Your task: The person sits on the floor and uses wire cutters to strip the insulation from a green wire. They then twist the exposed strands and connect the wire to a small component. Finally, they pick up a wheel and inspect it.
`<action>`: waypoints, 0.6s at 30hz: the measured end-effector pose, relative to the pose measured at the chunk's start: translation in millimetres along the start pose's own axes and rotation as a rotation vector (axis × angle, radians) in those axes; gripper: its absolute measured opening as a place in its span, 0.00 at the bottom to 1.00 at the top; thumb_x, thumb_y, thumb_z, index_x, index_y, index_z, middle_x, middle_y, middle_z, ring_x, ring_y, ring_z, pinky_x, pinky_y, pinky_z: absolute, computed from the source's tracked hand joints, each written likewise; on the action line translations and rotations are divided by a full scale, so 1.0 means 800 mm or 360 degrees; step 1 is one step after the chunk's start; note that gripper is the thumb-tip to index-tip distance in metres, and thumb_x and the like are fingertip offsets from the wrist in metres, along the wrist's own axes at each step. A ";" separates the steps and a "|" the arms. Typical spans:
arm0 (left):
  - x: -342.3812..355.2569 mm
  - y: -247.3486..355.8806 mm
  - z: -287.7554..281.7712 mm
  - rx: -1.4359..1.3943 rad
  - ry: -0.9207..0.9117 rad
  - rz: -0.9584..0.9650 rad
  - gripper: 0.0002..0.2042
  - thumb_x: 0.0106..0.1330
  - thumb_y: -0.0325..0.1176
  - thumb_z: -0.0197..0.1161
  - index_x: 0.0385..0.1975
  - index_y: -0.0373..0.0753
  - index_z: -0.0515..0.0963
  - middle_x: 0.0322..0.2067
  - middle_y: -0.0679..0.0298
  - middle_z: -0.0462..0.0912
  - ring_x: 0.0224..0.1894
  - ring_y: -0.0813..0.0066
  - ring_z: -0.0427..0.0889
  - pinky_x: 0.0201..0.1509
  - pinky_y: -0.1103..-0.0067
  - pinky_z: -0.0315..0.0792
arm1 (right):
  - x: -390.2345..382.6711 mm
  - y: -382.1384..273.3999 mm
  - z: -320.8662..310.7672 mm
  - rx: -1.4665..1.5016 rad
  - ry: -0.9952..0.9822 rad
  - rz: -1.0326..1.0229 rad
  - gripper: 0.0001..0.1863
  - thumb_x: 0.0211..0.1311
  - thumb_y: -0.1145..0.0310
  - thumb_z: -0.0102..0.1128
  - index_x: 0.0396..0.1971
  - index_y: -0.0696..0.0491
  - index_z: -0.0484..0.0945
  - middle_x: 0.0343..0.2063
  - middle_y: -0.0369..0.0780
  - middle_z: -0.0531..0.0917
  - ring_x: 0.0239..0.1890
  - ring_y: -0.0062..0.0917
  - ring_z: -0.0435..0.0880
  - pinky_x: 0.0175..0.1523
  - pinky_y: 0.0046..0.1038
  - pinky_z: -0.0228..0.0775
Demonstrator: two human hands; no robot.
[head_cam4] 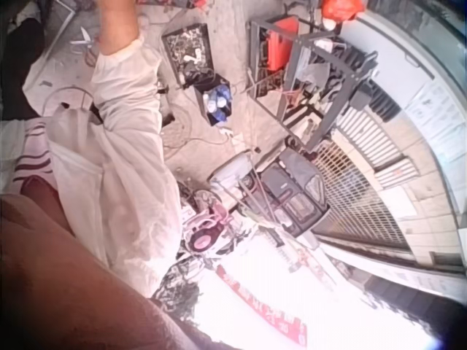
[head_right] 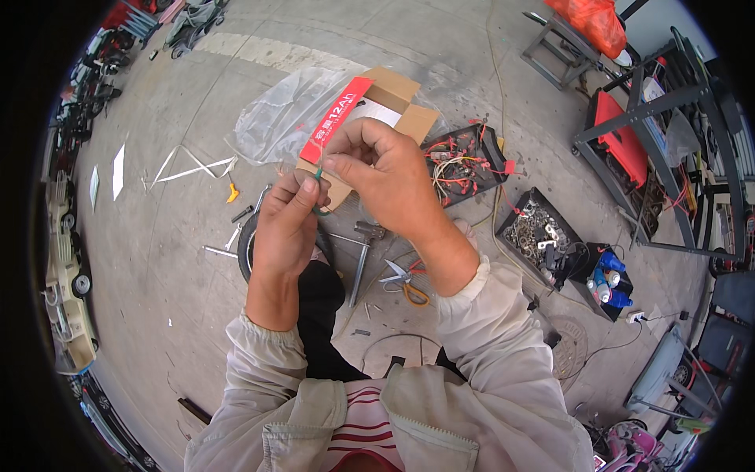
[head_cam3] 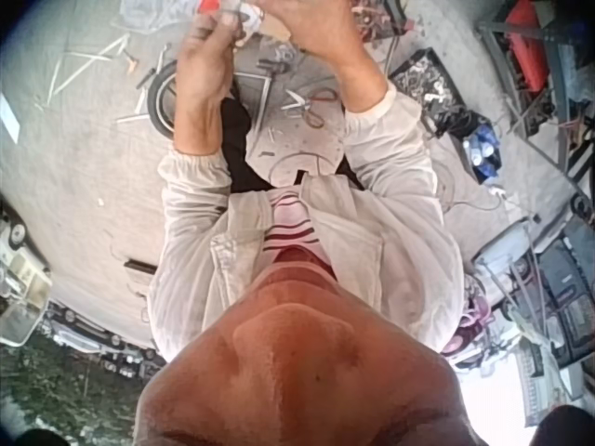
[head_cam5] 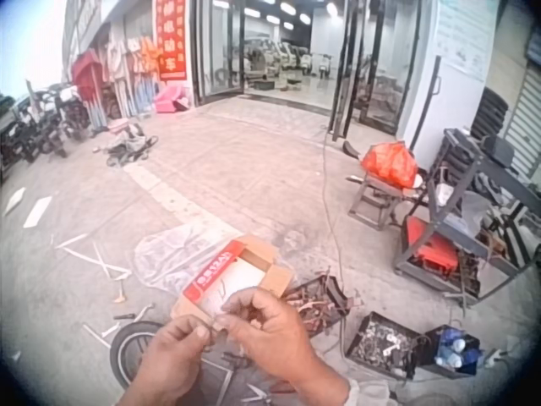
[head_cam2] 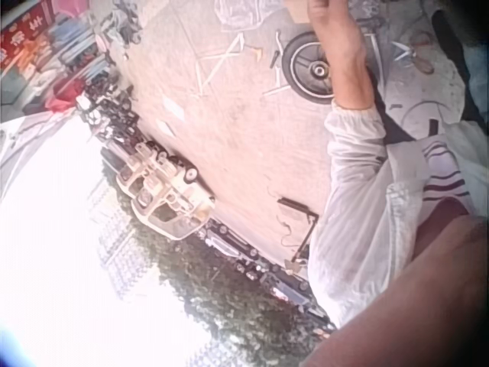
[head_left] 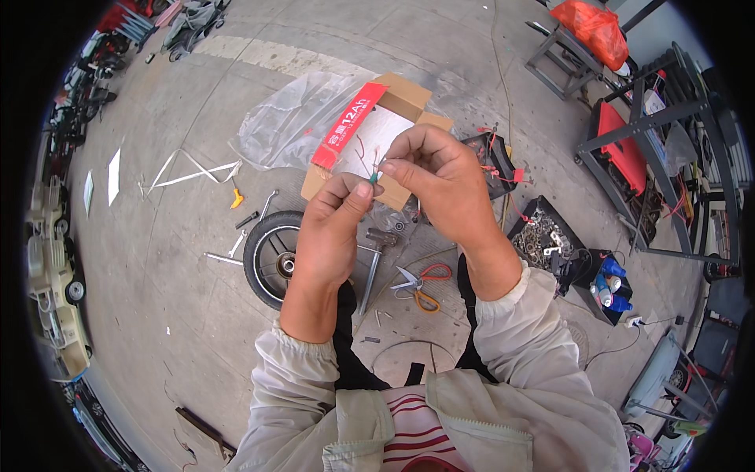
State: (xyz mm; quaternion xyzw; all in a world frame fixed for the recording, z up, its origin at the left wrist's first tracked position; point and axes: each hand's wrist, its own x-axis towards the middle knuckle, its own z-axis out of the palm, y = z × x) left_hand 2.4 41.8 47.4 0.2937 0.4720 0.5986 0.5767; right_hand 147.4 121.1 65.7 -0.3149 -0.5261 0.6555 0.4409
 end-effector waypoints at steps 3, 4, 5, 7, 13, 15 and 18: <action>-0.001 0.001 0.005 0.0087 -0.0008 -0.0028 0.09 0.69 0.36 0.59 0.35 0.37 0.76 0.33 0.67 0.78 0.37 0.79 0.71 0.46 0.80 0.64 | 0.000 0.008 0.000 -0.0099 0.0066 -0.0097 0.05 0.54 0.77 0.65 0.30 0.56 0.77 0.25 0.34 0.80 0.28 0.18 0.78 0.34 0.23 0.70; -0.001 0.001 0.006 0.0102 -0.0013 -0.0045 0.09 0.69 0.36 0.59 0.35 0.36 0.77 0.33 0.67 0.78 0.37 0.79 0.71 0.46 0.80 0.64 | -0.001 0.008 0.001 -0.0338 0.0122 -0.0229 0.05 0.54 0.77 0.64 0.30 0.56 0.77 0.25 0.35 0.80 0.29 0.21 0.79 0.35 0.24 0.70; 0.000 -0.001 0.006 0.0086 -0.0023 -0.0059 0.10 0.69 0.37 0.59 0.35 0.36 0.77 0.32 0.68 0.78 0.37 0.80 0.70 0.46 0.81 0.63 | -0.004 0.007 0.003 -0.0577 0.0178 -0.0360 0.05 0.54 0.77 0.64 0.29 0.57 0.77 0.25 0.37 0.80 0.29 0.24 0.79 0.35 0.26 0.70; 0.003 -0.003 0.005 0.0057 -0.0034 -0.0083 0.11 0.68 0.38 0.60 0.35 0.34 0.78 0.32 0.69 0.77 0.36 0.83 0.68 0.44 0.82 0.62 | -0.005 0.008 0.004 -0.0889 0.0258 -0.0533 0.05 0.53 0.78 0.63 0.28 0.57 0.76 0.26 0.39 0.80 0.29 0.29 0.79 0.36 0.29 0.70; 0.009 -0.001 0.009 0.0061 -0.0112 -0.0167 0.09 0.69 0.37 0.57 0.34 0.36 0.75 0.32 0.67 0.77 0.37 0.79 0.70 0.45 0.81 0.63 | -0.005 0.015 0.003 -0.0959 0.0405 -0.0657 0.04 0.52 0.77 0.63 0.26 0.57 0.76 0.25 0.41 0.79 0.31 0.34 0.77 0.36 0.32 0.69; 0.009 0.000 0.013 0.0031 -0.0090 -0.0172 0.09 0.69 0.36 0.57 0.34 0.36 0.75 0.32 0.67 0.76 0.37 0.79 0.70 0.45 0.81 0.63 | -0.005 0.015 0.003 -0.0966 0.0453 -0.0701 0.04 0.52 0.77 0.63 0.26 0.57 0.76 0.25 0.41 0.79 0.31 0.35 0.78 0.36 0.32 0.69; 0.007 -0.001 0.016 0.0011 -0.0079 -0.0191 0.09 0.69 0.36 0.58 0.33 0.37 0.75 0.31 0.67 0.76 0.36 0.79 0.70 0.45 0.81 0.63 | -0.002 0.020 0.001 -0.0941 0.0513 -0.0701 0.04 0.53 0.76 0.63 0.28 0.57 0.77 0.24 0.42 0.80 0.27 0.32 0.78 0.35 0.32 0.69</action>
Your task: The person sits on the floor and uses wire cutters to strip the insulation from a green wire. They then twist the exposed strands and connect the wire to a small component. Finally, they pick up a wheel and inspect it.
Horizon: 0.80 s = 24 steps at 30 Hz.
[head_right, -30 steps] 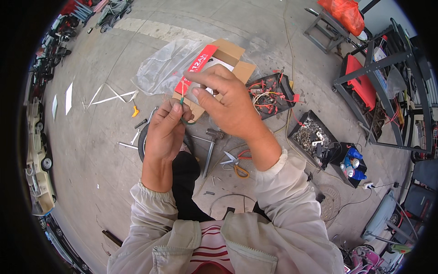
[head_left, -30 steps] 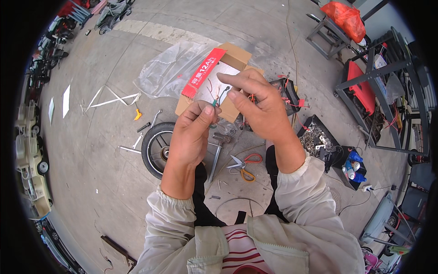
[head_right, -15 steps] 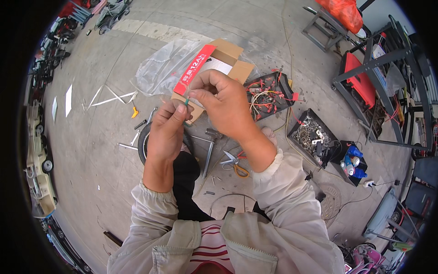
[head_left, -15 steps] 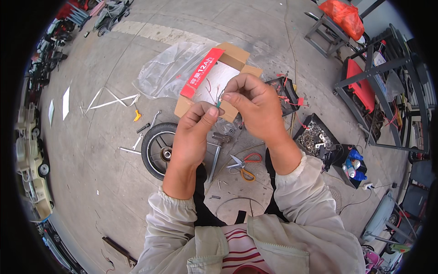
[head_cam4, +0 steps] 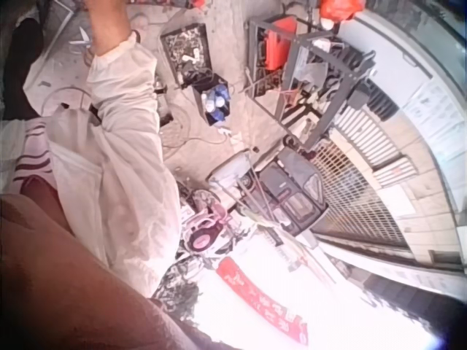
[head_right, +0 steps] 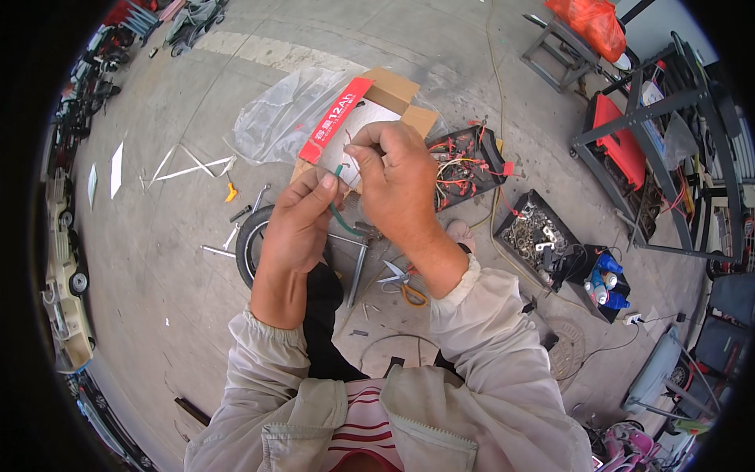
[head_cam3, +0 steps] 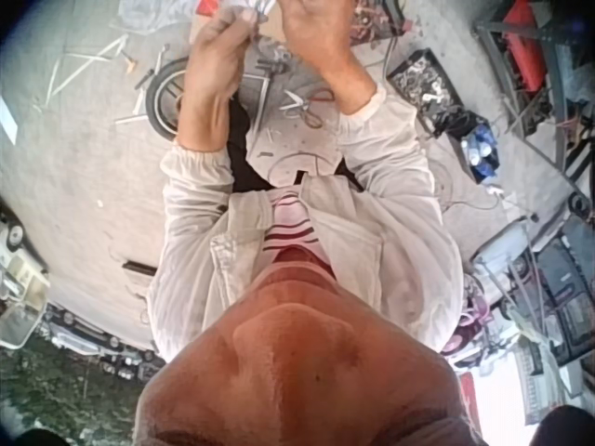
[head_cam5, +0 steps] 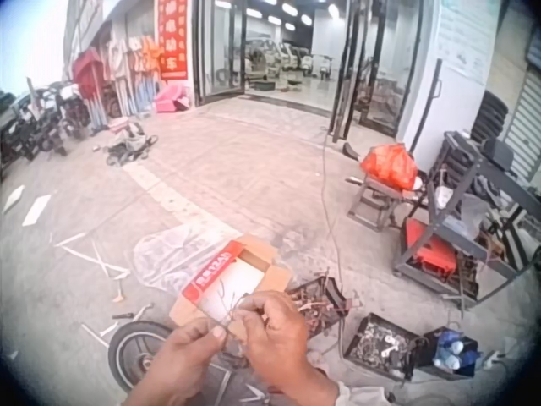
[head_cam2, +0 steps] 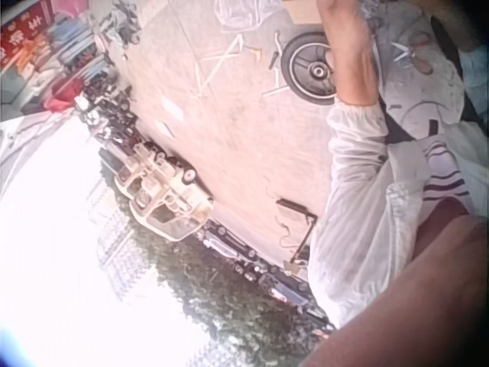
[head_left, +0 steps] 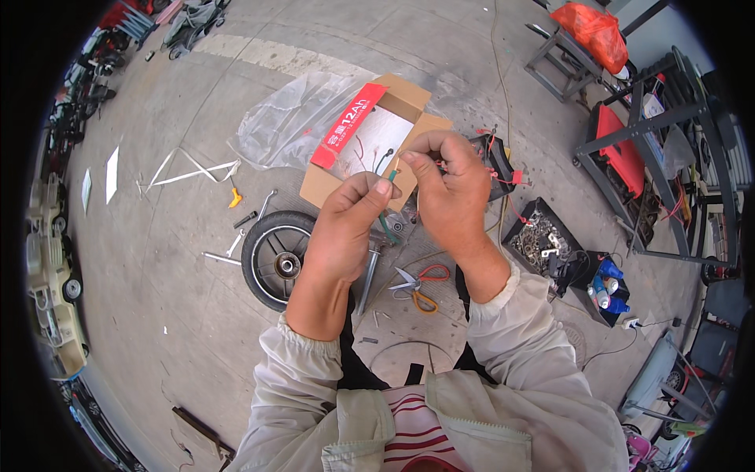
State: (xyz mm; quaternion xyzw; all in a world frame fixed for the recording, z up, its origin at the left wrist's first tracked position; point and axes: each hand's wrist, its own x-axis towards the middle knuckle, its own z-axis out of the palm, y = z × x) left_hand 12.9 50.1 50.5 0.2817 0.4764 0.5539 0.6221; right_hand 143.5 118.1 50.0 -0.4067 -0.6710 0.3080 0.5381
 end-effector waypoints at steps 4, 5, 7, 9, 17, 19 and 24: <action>-0.019 -0.007 -0.004 0.0071 -0.0124 -0.0099 0.08 0.68 0.36 0.59 0.34 0.37 0.75 0.31 0.67 0.76 0.36 0.79 0.70 0.46 0.80 0.63 | 0.038 0.026 -0.035 -0.0022 0.0464 0.0346 0.04 0.57 0.75 0.62 0.30 0.58 0.78 0.23 0.36 0.81 0.24 0.19 0.75 0.31 0.25 0.69; -0.019 -0.009 -0.006 0.0008 -0.0108 -0.0083 0.08 0.68 0.36 0.59 0.34 0.38 0.74 0.31 0.67 0.76 0.36 0.78 0.70 0.46 0.79 0.63 | 0.052 0.027 -0.051 -0.0019 0.0650 0.0504 0.04 0.59 0.74 0.62 0.31 0.58 0.78 0.23 0.33 0.81 0.25 0.15 0.74 0.30 0.22 0.69; -0.021 -0.006 -0.012 -0.0100 -0.0074 -0.0049 0.09 0.68 0.37 0.59 0.35 0.38 0.74 0.31 0.67 0.76 0.36 0.78 0.70 0.45 0.79 0.63 | 0.063 0.043 -0.080 0.0065 0.0623 0.0418 0.03 0.59 0.75 0.62 0.30 0.58 0.78 0.24 0.32 0.80 0.26 0.13 0.74 0.30 0.19 0.69; -0.010 -0.001 -0.028 -0.0379 -0.0004 0.0074 0.09 0.69 0.37 0.57 0.37 0.38 0.73 0.33 0.68 0.75 0.34 0.78 0.69 0.44 0.77 0.64 | 0.064 0.046 -0.090 0.0147 0.0356 0.0397 0.03 0.58 0.75 0.62 0.30 0.58 0.78 0.24 0.31 0.79 0.27 0.12 0.74 0.31 0.17 0.69; -0.009 0.012 -0.017 -0.0531 -0.0157 -0.0042 0.08 0.70 0.36 0.56 0.38 0.38 0.74 0.36 0.68 0.75 0.31 0.81 0.69 0.39 0.81 0.66 | 0.033 0.015 -0.043 0.0598 -0.0937 0.0593 0.04 0.55 0.77 0.64 0.30 0.59 0.78 0.25 0.32 0.80 0.28 0.13 0.76 0.35 0.17 0.69; -0.009 0.008 -0.020 -0.0482 -0.0318 -0.0119 0.08 0.70 0.36 0.57 0.38 0.38 0.74 0.36 0.67 0.76 0.32 0.81 0.70 0.39 0.81 0.66 | 0.031 0.007 -0.033 0.0625 -0.0976 0.0645 0.04 0.55 0.77 0.64 0.30 0.59 0.78 0.26 0.33 0.81 0.29 0.13 0.78 0.34 0.18 0.70; -0.013 0.011 -0.015 -0.0216 -0.0390 -0.0173 0.08 0.68 0.36 0.60 0.38 0.39 0.74 0.35 0.68 0.75 0.35 0.81 0.71 0.40 0.82 0.65 | 0.023 0.001 -0.024 0.0709 -0.0876 0.0688 0.03 0.56 0.78 0.62 0.31 0.60 0.78 0.26 0.35 0.82 0.29 0.14 0.79 0.33 0.19 0.72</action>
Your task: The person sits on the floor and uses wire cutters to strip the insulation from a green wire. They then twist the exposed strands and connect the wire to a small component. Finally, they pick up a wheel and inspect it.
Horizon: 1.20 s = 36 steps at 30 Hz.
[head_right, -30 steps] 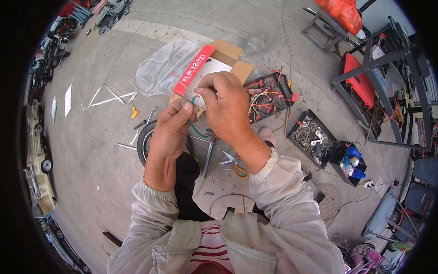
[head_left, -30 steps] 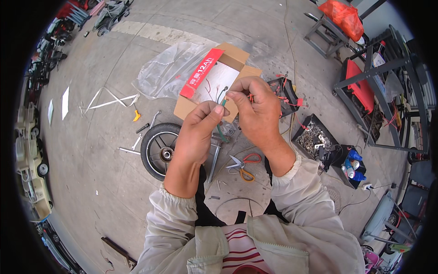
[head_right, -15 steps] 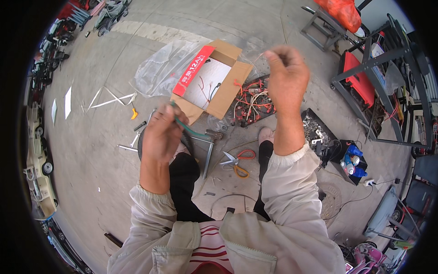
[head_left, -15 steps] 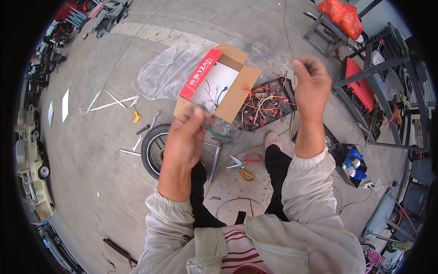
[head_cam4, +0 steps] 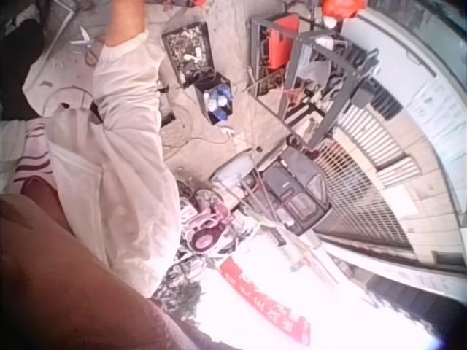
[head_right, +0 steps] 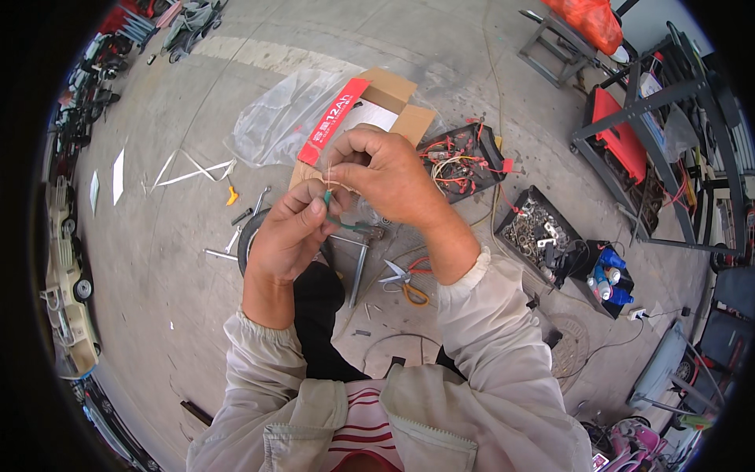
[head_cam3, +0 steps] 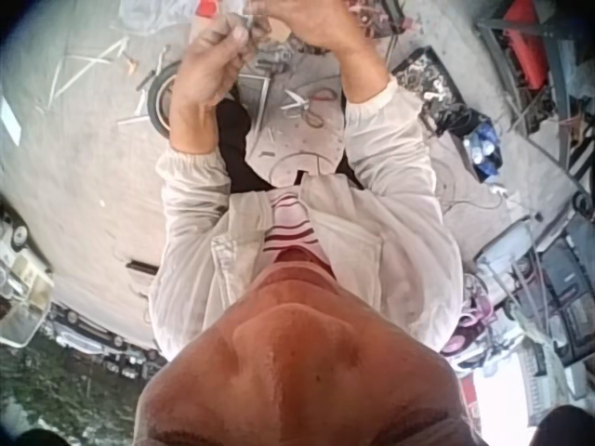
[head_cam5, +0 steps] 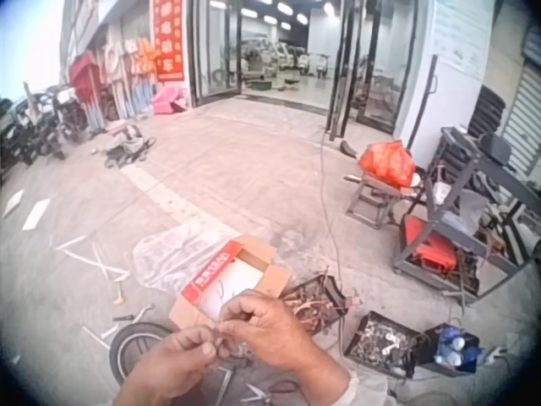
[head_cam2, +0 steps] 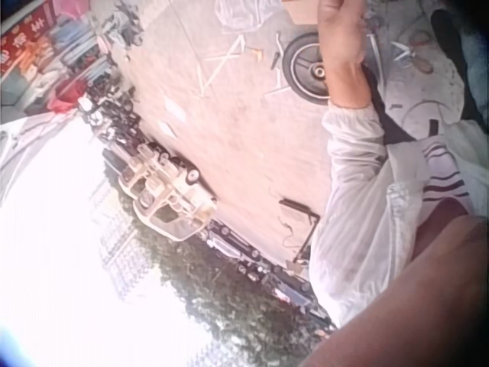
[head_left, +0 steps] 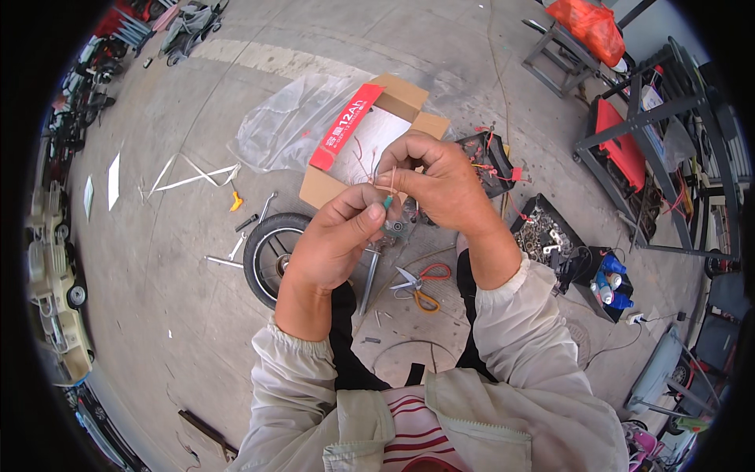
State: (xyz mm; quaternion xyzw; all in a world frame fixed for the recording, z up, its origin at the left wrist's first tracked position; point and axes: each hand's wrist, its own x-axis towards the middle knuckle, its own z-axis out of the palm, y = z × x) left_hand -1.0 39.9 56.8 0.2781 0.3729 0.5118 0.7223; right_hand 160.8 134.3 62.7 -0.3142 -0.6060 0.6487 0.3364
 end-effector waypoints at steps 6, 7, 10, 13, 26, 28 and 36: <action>-0.001 -0.008 0.000 0.0163 -0.0071 0.0099 0.11 0.69 0.38 0.58 0.42 0.37 0.74 0.35 0.67 0.73 0.41 0.77 0.69 0.48 0.78 0.63 | 0.000 0.003 0.011 0.0090 0.0083 -0.0054 0.03 0.57 0.79 0.61 0.32 0.60 0.78 0.24 0.37 0.82 0.24 0.17 0.80 0.28 0.20 0.73; -0.001 -0.009 0.001 0.0182 -0.0043 0.0116 0.12 0.69 0.38 0.58 0.43 0.36 0.74 0.35 0.67 0.73 0.41 0.76 0.69 0.49 0.77 0.62 | -0.001 0.002 0.013 0.0217 0.0073 -0.0014 0.03 0.57 0.79 0.60 0.32 0.59 0.78 0.24 0.37 0.82 0.23 0.17 0.80 0.27 0.20 0.73; -0.001 -0.011 0.005 0.0182 -0.0002 0.0164 0.12 0.70 0.38 0.56 0.42 0.36 0.74 0.35 0.67 0.72 0.41 0.74 0.70 0.50 0.74 0.63 | 0.000 0.005 0.014 0.0227 0.0031 0.0002 0.03 0.58 0.79 0.59 0.32 0.59 0.79 0.25 0.38 0.82 0.21 0.17 0.80 0.23 0.20 0.73; 0.000 -0.012 0.007 0.0089 0.0028 0.0187 0.11 0.71 0.39 0.56 0.40 0.36 0.74 0.35 0.67 0.73 0.40 0.74 0.70 0.49 0.74 0.64 | -0.001 0.005 0.009 0.0066 0.0032 0.0102 0.06 0.61 0.78 0.57 0.37 0.60 0.79 0.29 0.39 0.83 0.27 0.18 0.81 0.30 0.21 0.75; 0.008 -0.009 0.007 0.0148 0.0460 0.0247 0.10 0.69 0.39 0.59 0.35 0.37 0.78 0.30 0.72 0.77 0.30 0.86 0.67 0.35 0.86 0.63 | -0.007 -0.012 0.004 0.0251 0.0084 0.0134 0.09 0.59 0.75 0.63 0.39 0.59 0.80 0.31 0.34 0.82 0.33 0.13 0.77 0.38 0.18 0.69; 0.008 -0.010 0.004 0.0168 0.0441 0.0188 0.09 0.70 0.38 0.58 0.35 0.39 0.77 0.31 0.72 0.77 0.30 0.87 0.67 0.34 0.87 0.62 | -0.006 -0.005 0.010 0.0432 0.0120 0.0016 0.06 0.59 0.77 0.62 0.36 0.58 0.79 0.29 0.33 0.81 0.33 0.12 0.77 0.38 0.17 0.69; 0.007 -0.007 0.012 0.0361 0.0381 -0.0021 0.09 0.68 0.37 0.60 0.33 0.39 0.77 0.30 0.73 0.77 0.28 0.89 0.66 0.30 0.88 0.59 | -0.004 0.015 0.021 0.0335 0.0609 -0.0124 0.03 0.60 0.78 0.60 0.33 0.57 0.76 0.28 0.34 0.81 0.31 0.13 0.77 0.38 0.17 0.69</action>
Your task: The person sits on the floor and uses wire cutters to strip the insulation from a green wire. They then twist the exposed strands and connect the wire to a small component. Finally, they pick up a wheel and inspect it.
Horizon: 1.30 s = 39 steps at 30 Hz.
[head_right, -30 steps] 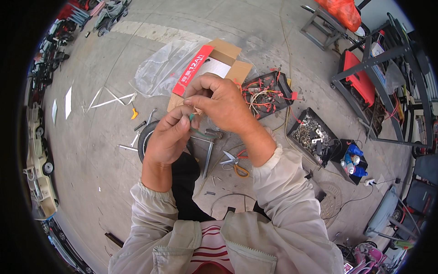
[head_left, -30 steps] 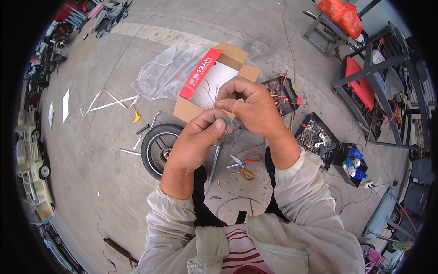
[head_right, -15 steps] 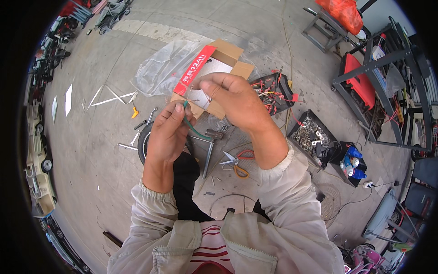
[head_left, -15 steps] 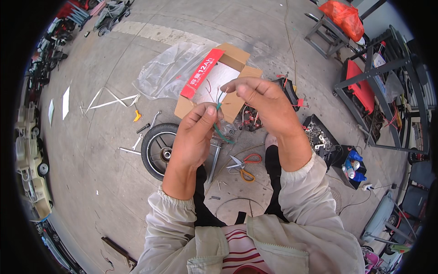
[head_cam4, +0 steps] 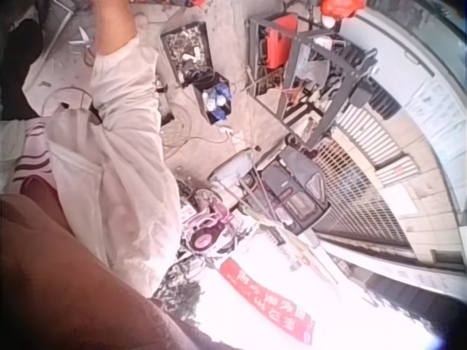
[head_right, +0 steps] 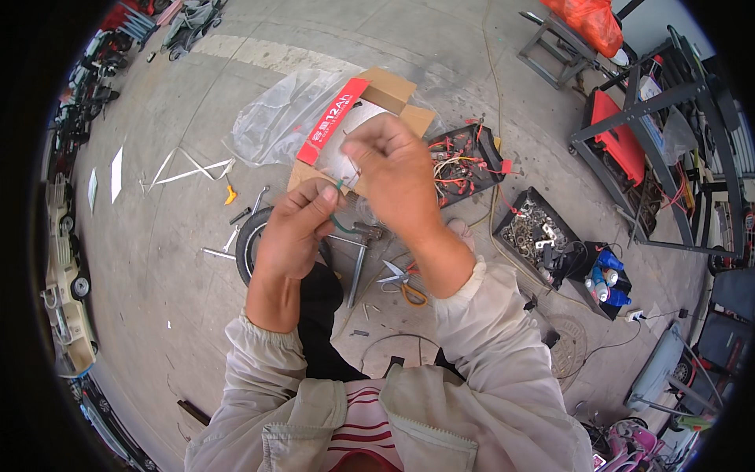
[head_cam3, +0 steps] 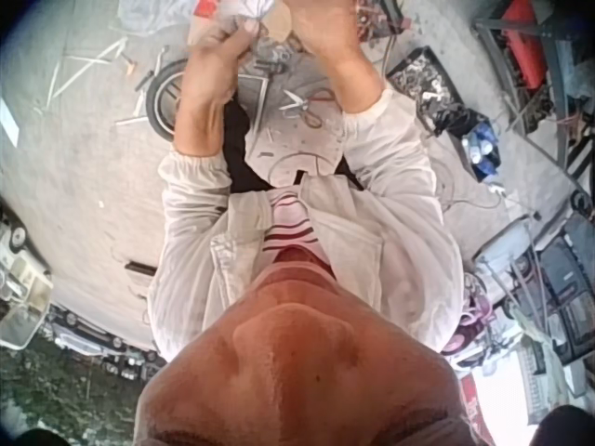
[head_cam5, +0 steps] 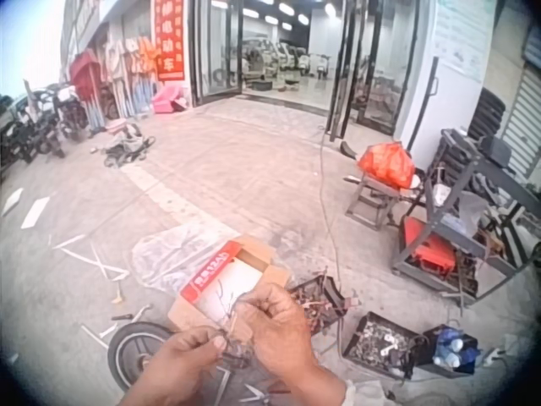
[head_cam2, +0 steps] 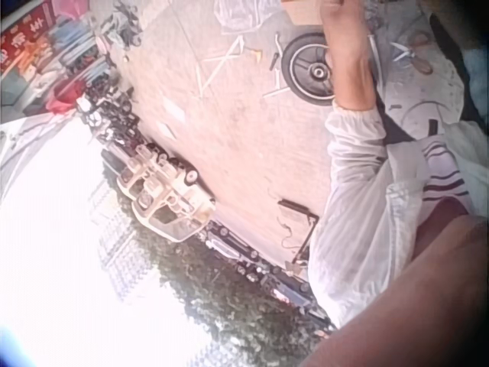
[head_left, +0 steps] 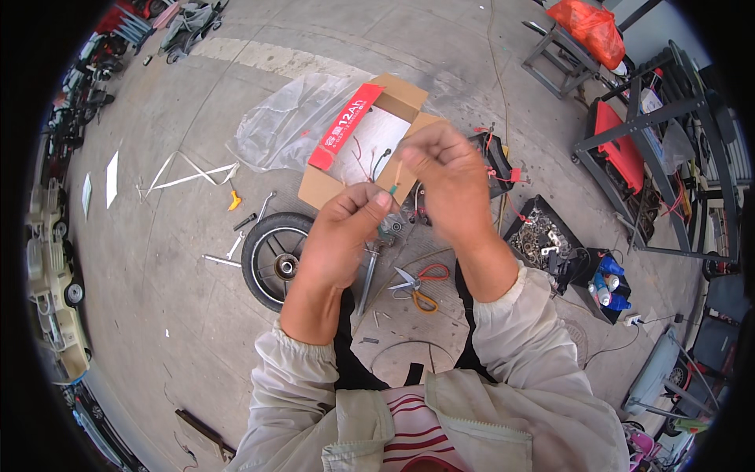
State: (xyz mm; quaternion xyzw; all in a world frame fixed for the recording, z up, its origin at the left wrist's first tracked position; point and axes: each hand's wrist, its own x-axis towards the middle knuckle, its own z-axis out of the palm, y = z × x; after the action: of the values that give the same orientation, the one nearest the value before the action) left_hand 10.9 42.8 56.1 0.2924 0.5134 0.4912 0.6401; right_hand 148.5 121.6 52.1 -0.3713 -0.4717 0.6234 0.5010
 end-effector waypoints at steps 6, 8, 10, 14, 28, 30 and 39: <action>-0.010 -0.014 -0.007 -0.0215 -0.0246 -0.0045 0.08 0.69 0.36 0.59 0.37 0.38 0.76 0.35 0.67 0.78 0.30 0.85 0.68 0.34 0.86 0.62 | 0.057 -0.028 -0.101 -0.0215 0.0810 -0.0539 0.04 0.60 0.75 0.62 0.32 0.58 0.78 0.27 0.36 0.81 0.30 0.15 0.76 0.37 0.19 0.68; -0.005 -0.008 -0.014 -0.0577 -0.0133 0.0107 0.08 0.69 0.35 0.58 0.40 0.38 0.75 0.38 0.64 0.78 0.32 0.83 0.69 0.35 0.85 0.63 | 0.055 -0.036 -0.110 -0.0529 0.0696 -0.0516 0.06 0.58 0.73 0.65 0.32 0.58 0.79 0.27 0.35 0.81 0.31 0.16 0.77 0.38 0.19 0.69; 0.004 -0.006 -0.028 -0.0744 -0.0241 0.0230 0.08 0.70 0.35 0.57 0.41 0.38 0.74 0.41 0.63 0.77 0.34 0.82 0.70 0.36 0.84 0.64 | 0.039 -0.039 -0.088 -0.0687 0.0070 -0.0001 0.08 0.56 0.72 0.66 0.33 0.59 0.79 0.28 0.35 0.82 0.32 0.17 0.78 0.38 0.19 0.70; 0.006 -0.002 -0.014 -0.0682 -0.0279 0.0255 0.08 0.70 0.36 0.56 0.40 0.39 0.74 0.42 0.63 0.77 0.36 0.81 0.71 0.37 0.83 0.65 | 0.023 -0.013 -0.043 -0.0197 -0.0587 0.0403 0.06 0.55 0.74 0.66 0.32 0.59 0.80 0.28 0.36 0.83 0.31 0.17 0.80 0.38 0.20 0.71; -0.006 -0.001 -0.008 -0.0072 -0.0420 0.0209 0.11 0.69 0.38 0.59 0.41 0.37 0.73 0.35 0.69 0.72 0.34 0.83 0.64 0.39 0.84 0.61 | 0.010 -0.007 -0.013 0.0083 -0.0579 0.0425 0.06 0.55 0.74 0.65 0.31 0.59 0.81 0.24 0.35 0.82 0.26 0.17 0.79 0.31 0.21 0.71; -0.006 -0.004 -0.012 -0.0037 -0.0425 0.0232 0.11 0.69 0.38 0.58 0.42 0.36 0.74 0.35 0.69 0.72 0.34 0.83 0.65 0.39 0.84 0.61 | 0.010 -0.006 -0.011 0.0054 -0.0565 0.0400 0.06 0.56 0.74 0.65 0.32 0.59 0.82 0.25 0.35 0.82 0.27 0.16 0.79 0.32 0.20 0.71; -0.004 -0.013 -0.003 -0.0600 -0.0222 0.0241 0.11 0.71 0.38 0.57 0.42 0.37 0.75 0.35 0.70 0.74 0.34 0.81 0.66 0.41 0.82 0.62 | 0.005 -0.012 0.006 0.0120 -0.0276 0.0366 0.08 0.61 0.71 0.62 0.36 0.60 0.82 0.27 0.35 0.83 0.29 0.16 0.78 0.34 0.20 0.70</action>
State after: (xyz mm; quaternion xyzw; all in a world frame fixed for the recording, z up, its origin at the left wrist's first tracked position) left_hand 12.4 35.9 47.5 0.2385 0.3433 0.6038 0.6787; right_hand 146.0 124.7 62.8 -0.3484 -0.4439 0.7237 0.3973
